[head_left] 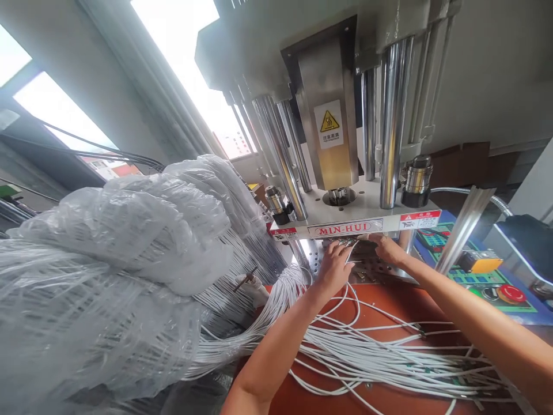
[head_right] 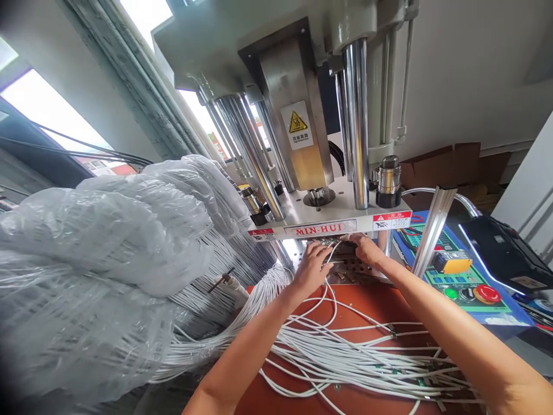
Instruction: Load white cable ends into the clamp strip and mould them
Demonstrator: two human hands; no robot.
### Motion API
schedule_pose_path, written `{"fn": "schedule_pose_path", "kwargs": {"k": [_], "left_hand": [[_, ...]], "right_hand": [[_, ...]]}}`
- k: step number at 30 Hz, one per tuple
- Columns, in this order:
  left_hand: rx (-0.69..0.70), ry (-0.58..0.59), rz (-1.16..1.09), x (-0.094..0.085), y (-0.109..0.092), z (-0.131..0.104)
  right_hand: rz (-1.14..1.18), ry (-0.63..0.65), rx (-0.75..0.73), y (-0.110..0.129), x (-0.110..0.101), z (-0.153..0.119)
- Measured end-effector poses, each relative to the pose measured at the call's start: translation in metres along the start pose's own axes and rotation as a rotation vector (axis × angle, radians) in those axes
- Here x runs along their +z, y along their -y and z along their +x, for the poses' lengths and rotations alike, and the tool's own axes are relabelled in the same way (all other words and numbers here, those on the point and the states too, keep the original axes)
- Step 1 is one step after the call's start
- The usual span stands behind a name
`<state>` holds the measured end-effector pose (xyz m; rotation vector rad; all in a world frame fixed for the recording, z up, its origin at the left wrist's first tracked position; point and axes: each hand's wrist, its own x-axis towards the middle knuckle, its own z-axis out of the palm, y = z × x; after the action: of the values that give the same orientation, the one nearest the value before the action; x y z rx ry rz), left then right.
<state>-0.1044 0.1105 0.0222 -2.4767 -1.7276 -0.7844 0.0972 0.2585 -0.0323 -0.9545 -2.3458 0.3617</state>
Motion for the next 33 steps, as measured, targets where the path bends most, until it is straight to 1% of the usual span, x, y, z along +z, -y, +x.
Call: {"fn": "schedule_pose_path", "kwargs": {"k": [3, 5, 7, 10, 12, 14, 16, 19, 22, 24, 26, 28, 30, 31, 33], "left_hand": [[0.007, -0.007, -0.06, -0.015, -0.008, -0.026], [-0.001, 0.004, -0.07, -0.017, -0.009, -0.034], [-0.007, 0.031, -0.069, -0.014, -0.007, -0.032], [-0.017, 0.065, -0.1, -0.001, -0.005, -0.019], [-0.014, 0.063, -0.146, 0.008, -0.008, -0.011], [0.007, 0.045, -0.191, 0.012, -0.015, -0.009], [0.024, 0.026, -0.226, 0.01, -0.023, -0.014], [0.024, 0.025, -0.247, -0.003, -0.036, -0.031], [0.01, 0.016, -0.281, -0.021, -0.051, -0.052], [0.008, -0.01, -0.334, -0.035, -0.062, -0.07], [0.007, -0.051, -0.389, -0.05, -0.072, -0.091], [-0.018, -0.101, -0.43, -0.065, -0.08, -0.12], [-0.072, -0.15, -0.469, -0.077, -0.085, -0.157], [-0.095, -0.172, -0.495, -0.081, -0.086, -0.178], [-0.148, -0.198, -0.568, -0.087, -0.089, -0.22]], "right_hand": [[-0.091, 0.021, -0.074, 0.009, 0.0, -0.007], [-0.158, 0.038, -0.125, 0.017, 0.002, -0.012], [-0.223, 0.052, -0.162, 0.026, 0.004, -0.017], [-0.312, 0.065, -0.202, 0.037, 0.008, -0.022], [-0.361, 0.072, -0.227, 0.041, 0.008, -0.023], [-0.392, 0.082, -0.248, 0.042, 0.005, -0.022], [-0.405, 0.09, -0.254, 0.042, 0.002, -0.022], [-0.404, 0.086, -0.223, 0.04, 0.0, -0.022], [-0.37, 0.08, -0.166, 0.039, 0.006, -0.018], [-0.331, 0.066, -0.094, 0.038, 0.01, -0.012], [-0.291, 0.038, -0.007, 0.039, 0.012, -0.009], [-0.251, 0.012, 0.05, 0.043, 0.008, -0.014], [-0.207, 0.003, 0.059, 0.051, -0.004, -0.033], [-0.185, 0.004, 0.052, 0.056, -0.013, -0.049], [-0.141, 0.019, 0.029, 0.066, -0.037, -0.095]]}}
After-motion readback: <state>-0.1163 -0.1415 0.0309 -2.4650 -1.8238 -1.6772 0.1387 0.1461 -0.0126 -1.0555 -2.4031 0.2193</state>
